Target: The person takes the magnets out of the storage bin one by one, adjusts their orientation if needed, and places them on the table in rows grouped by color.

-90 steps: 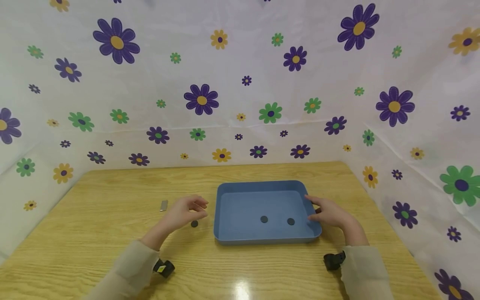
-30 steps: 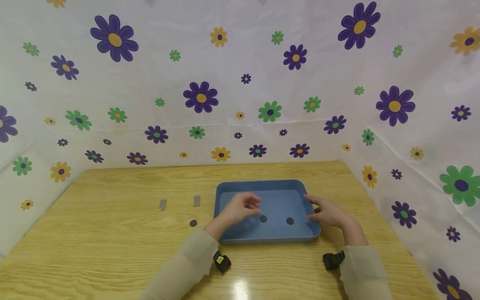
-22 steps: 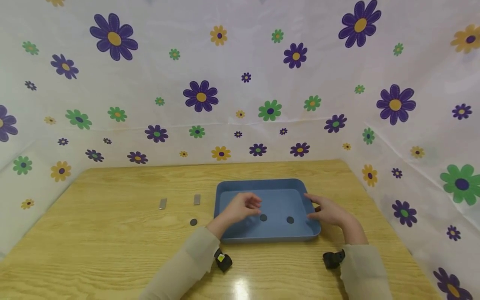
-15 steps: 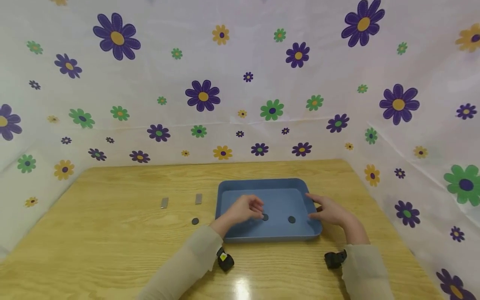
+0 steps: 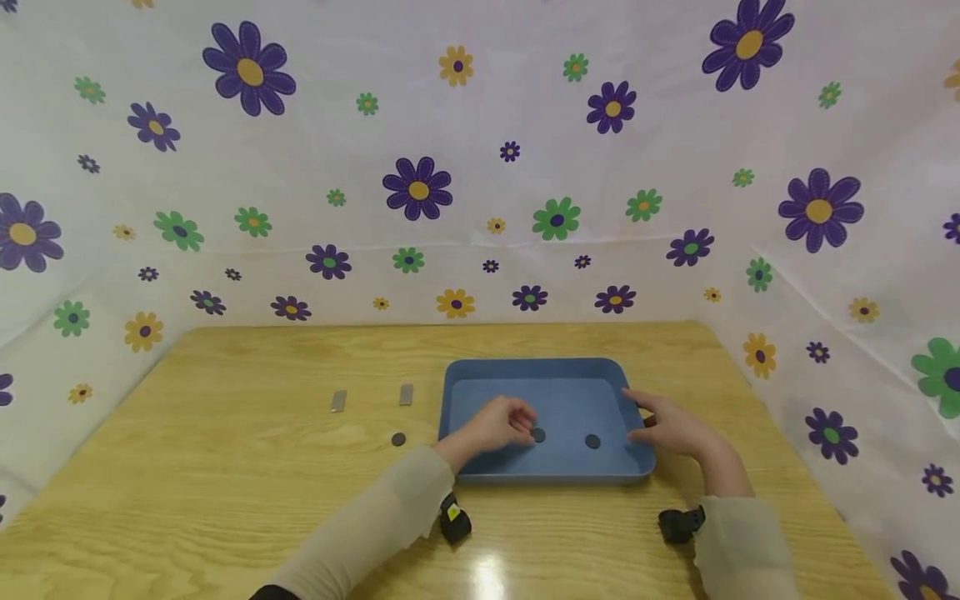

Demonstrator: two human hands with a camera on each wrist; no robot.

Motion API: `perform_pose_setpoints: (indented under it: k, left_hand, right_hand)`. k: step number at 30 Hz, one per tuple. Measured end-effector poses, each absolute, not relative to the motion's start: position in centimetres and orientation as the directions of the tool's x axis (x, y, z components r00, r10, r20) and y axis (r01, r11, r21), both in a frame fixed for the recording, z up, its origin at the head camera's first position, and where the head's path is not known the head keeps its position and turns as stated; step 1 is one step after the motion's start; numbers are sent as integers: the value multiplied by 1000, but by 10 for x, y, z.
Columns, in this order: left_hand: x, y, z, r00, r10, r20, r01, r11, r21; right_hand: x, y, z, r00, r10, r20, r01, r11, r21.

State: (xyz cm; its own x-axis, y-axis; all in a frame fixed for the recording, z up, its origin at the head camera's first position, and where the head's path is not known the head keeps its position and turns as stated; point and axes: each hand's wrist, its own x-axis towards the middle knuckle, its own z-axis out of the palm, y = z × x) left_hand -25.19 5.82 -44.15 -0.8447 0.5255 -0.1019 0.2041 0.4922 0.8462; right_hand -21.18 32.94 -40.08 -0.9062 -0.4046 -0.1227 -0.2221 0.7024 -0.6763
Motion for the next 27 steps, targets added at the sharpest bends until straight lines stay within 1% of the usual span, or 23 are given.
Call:
perform_pose_setpoints:
  k: [8, 18, 27]
  left_hand:
    - [-250, 59, -440, -838, 541, -72, 284, 544, 790]
    - [-249, 62, -442, -837, 545, -40, 342, 580, 739]
    - [-247, 63, -440, -843, 534, -61, 330, 604, 725]
  right_hand:
    - [-212, 328, -400, -908, -400, -122, -225, 714, -663]
    - [-212, 328, -400, -912, -390, -126, -219, 724, -654]
    - [-211, 328, -401, -913, -388, -127, -220, 731, -645]
